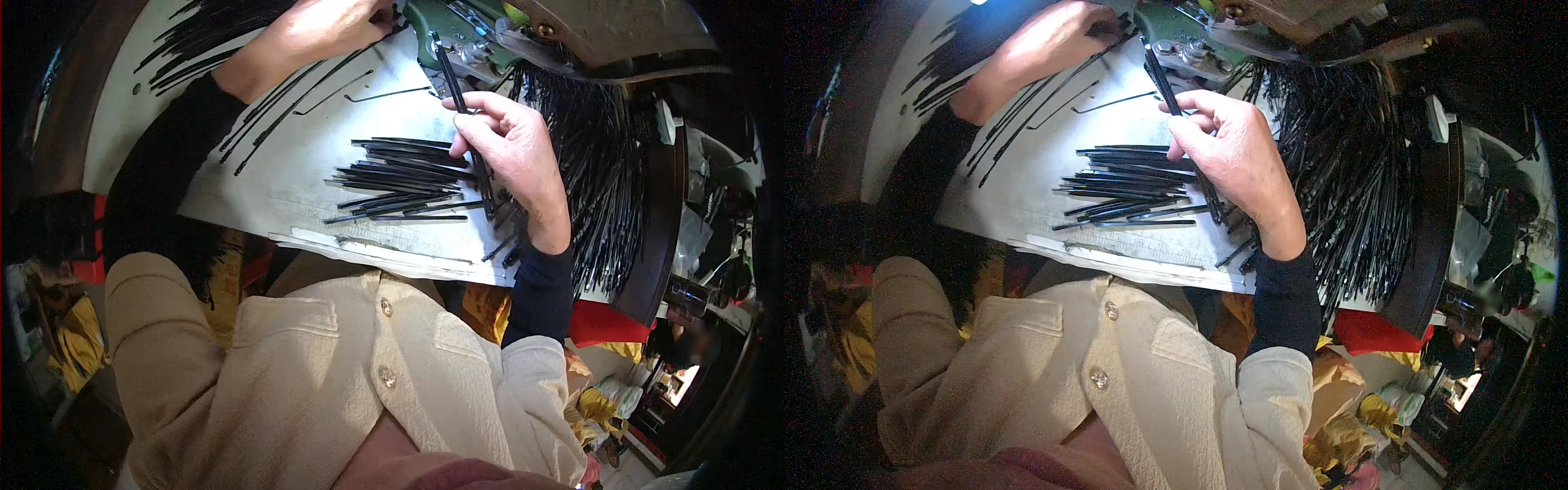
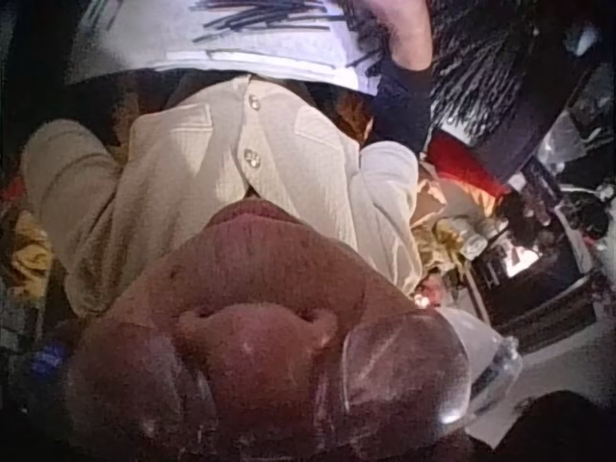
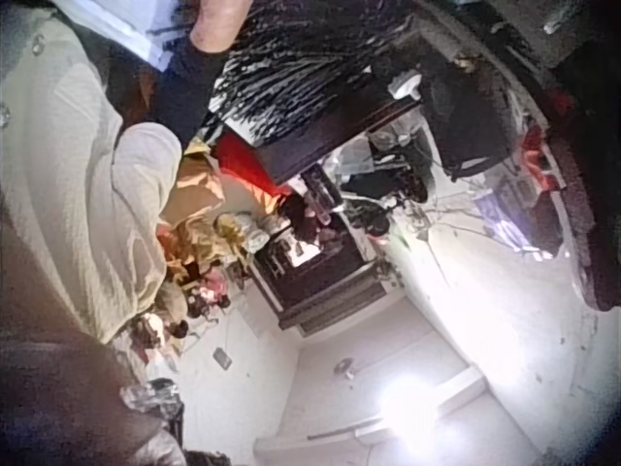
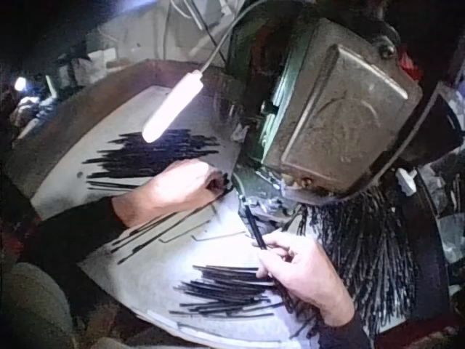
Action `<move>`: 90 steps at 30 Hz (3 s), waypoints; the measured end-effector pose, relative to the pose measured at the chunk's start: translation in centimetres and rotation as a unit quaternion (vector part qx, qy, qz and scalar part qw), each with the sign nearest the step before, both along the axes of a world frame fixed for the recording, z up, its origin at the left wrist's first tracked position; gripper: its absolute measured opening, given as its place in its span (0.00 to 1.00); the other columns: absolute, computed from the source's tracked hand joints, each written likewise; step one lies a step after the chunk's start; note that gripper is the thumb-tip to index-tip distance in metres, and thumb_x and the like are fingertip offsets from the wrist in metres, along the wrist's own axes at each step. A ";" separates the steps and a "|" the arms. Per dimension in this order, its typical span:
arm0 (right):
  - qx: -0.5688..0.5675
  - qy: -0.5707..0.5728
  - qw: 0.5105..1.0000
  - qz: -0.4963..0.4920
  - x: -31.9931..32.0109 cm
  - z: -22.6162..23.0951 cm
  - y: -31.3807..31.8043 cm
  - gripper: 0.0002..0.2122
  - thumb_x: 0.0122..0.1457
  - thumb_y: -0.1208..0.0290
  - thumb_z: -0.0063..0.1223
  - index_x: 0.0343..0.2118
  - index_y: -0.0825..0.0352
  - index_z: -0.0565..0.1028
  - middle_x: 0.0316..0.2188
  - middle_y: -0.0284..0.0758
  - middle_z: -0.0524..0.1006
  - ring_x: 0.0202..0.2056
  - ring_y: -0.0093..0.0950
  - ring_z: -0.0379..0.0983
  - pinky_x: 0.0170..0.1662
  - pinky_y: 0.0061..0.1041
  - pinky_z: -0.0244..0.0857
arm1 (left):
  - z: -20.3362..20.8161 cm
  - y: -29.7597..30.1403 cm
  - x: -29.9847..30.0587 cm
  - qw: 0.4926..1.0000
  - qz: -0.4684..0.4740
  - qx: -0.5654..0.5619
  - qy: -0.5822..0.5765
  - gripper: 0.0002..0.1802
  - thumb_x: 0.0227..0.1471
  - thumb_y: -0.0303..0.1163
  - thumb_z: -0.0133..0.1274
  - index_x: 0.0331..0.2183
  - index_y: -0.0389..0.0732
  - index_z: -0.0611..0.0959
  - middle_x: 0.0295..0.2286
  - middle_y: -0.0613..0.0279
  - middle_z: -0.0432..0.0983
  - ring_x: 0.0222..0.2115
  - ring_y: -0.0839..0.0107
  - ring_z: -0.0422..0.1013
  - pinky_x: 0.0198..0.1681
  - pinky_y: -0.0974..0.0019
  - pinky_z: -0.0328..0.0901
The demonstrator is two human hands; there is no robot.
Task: The person assembles black rods into a central hub using a fixed workstation press.
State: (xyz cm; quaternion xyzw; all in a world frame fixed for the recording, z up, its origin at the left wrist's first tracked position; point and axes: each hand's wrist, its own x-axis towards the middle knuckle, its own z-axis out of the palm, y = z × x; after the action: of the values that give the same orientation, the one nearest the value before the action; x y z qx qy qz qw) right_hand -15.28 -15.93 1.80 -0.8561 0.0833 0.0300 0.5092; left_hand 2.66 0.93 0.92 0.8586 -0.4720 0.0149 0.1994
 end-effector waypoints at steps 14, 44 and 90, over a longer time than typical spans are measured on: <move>0.171 0.076 0.982 -0.007 0.0 0.2 0.4 0.16 0.50 0.70 0.50 0.43 0.68 0.70 0.21 0.31 0.76 0.17 0.13 0.66 0.21 0.10 0.59 | 0.3 -2.3 -2.8 0.845 0.012 -0.202 0.494 0.10 0.52 0.35 0.51 0.29 0.38 0.79 0.18 0.72 0.69 0.15 0.87 0.59 0.16 0.80 0.51; 0.251 -0.005 0.967 -0.038 0.0 -0.4 -0.3 0.14 0.54 0.67 0.49 0.41 0.69 0.68 0.22 0.33 0.75 0.17 0.15 0.69 0.20 0.10 0.64 | -1.6 -4.4 -3.7 0.843 -0.050 -0.280 0.456 0.15 0.51 0.34 0.53 0.41 0.38 0.77 0.22 0.73 0.70 0.16 0.89 0.56 0.17 0.83 0.51; 0.340 -0.002 0.937 -0.078 0.3 -1.0 -0.3 0.11 0.52 0.70 0.55 0.33 0.71 0.70 0.19 0.34 0.73 0.15 0.16 0.67 0.15 0.10 0.57 | -0.2 -3.4 -4.2 0.781 -0.042 -0.200 0.590 0.15 0.53 0.43 0.49 0.26 0.40 0.75 0.19 0.64 0.72 0.14 0.80 0.68 0.14 0.80 0.59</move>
State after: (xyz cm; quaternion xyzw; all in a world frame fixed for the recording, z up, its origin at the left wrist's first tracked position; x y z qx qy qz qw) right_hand -14.94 -16.27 0.83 -0.6231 0.1335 0.0153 0.7706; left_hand -1.58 -2.45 0.68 0.6193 -0.2841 -0.4092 0.6069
